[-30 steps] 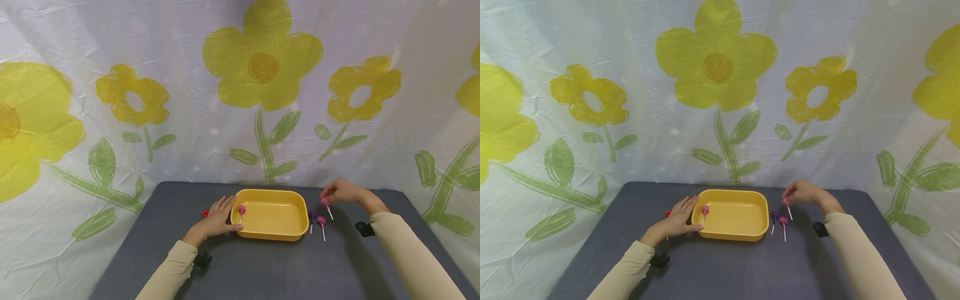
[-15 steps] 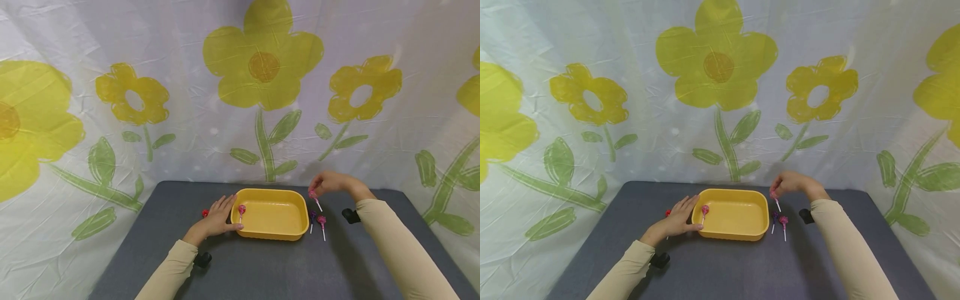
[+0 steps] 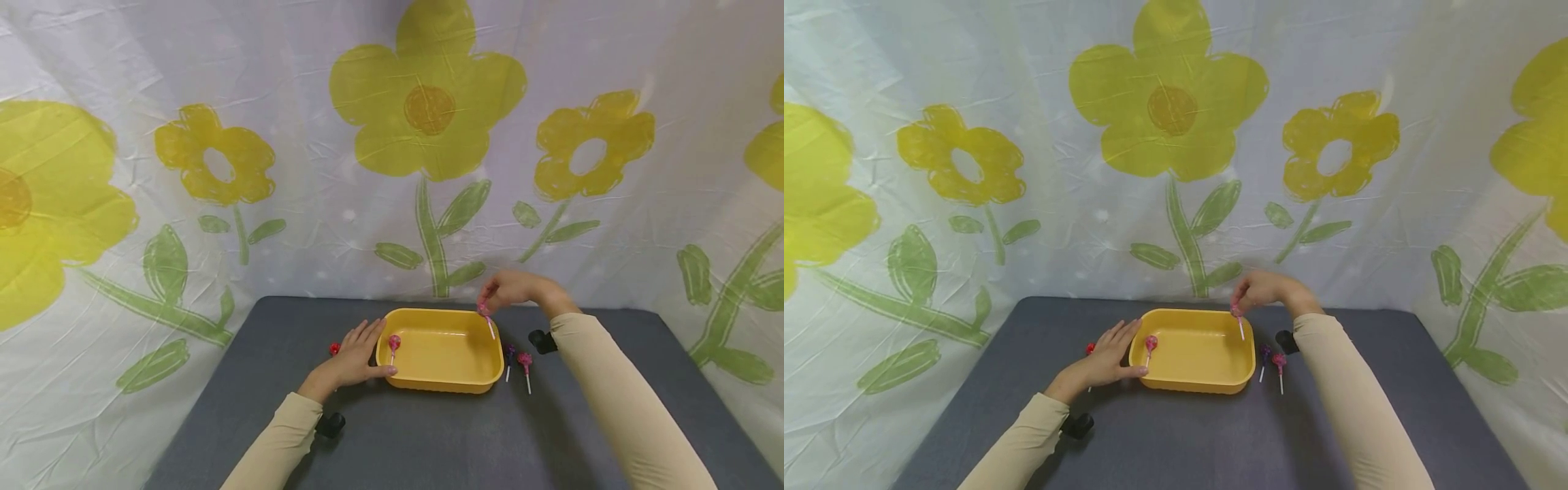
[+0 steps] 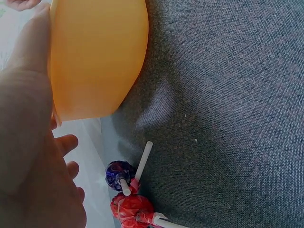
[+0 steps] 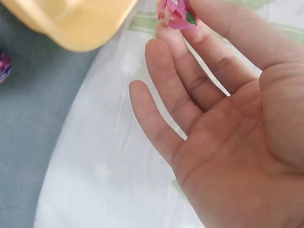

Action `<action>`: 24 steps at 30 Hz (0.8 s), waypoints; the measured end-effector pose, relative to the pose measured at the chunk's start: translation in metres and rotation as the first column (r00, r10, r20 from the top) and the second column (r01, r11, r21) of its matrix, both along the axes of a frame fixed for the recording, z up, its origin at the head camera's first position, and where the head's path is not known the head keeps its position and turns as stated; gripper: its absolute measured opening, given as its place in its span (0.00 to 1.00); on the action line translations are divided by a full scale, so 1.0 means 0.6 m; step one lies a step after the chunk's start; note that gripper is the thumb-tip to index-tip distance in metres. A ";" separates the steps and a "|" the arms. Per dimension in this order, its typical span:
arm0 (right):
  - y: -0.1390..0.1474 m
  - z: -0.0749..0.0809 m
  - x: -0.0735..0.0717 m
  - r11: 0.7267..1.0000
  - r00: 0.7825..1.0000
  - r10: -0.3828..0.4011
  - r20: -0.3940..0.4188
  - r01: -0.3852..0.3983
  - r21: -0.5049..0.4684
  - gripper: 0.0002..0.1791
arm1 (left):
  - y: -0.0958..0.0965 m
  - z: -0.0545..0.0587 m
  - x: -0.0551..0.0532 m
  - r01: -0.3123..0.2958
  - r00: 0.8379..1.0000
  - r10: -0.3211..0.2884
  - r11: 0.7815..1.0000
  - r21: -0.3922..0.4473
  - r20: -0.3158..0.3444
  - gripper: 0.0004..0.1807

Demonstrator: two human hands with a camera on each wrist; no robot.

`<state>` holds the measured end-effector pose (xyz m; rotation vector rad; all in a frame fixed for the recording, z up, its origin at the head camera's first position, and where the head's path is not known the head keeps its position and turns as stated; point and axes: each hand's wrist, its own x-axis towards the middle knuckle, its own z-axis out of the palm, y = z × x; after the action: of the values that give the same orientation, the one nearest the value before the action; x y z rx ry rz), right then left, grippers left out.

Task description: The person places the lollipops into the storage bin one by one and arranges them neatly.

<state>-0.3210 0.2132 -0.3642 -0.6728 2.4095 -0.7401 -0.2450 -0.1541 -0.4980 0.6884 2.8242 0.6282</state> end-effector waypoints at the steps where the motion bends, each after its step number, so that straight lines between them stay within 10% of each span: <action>1: -0.003 0.001 -0.002 1.000 1.000 0.014 -0.001 -0.014 -0.009 0.13 | 0.000 0.000 0.000 -0.002 1.000 0.002 1.000 -0.001 0.002 0.63; 24: -0.097 -0.035 -0.022 0.996 1.000 -0.021 0.014 0.022 -0.082 0.11 | 0.003 0.005 0.003 -0.024 1.000 0.024 0.999 -0.031 0.020 0.60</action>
<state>-0.3340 0.1548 -0.3853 -0.6729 2.3883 -0.8537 -0.2430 -0.1523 -0.4951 0.6401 2.8211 0.5903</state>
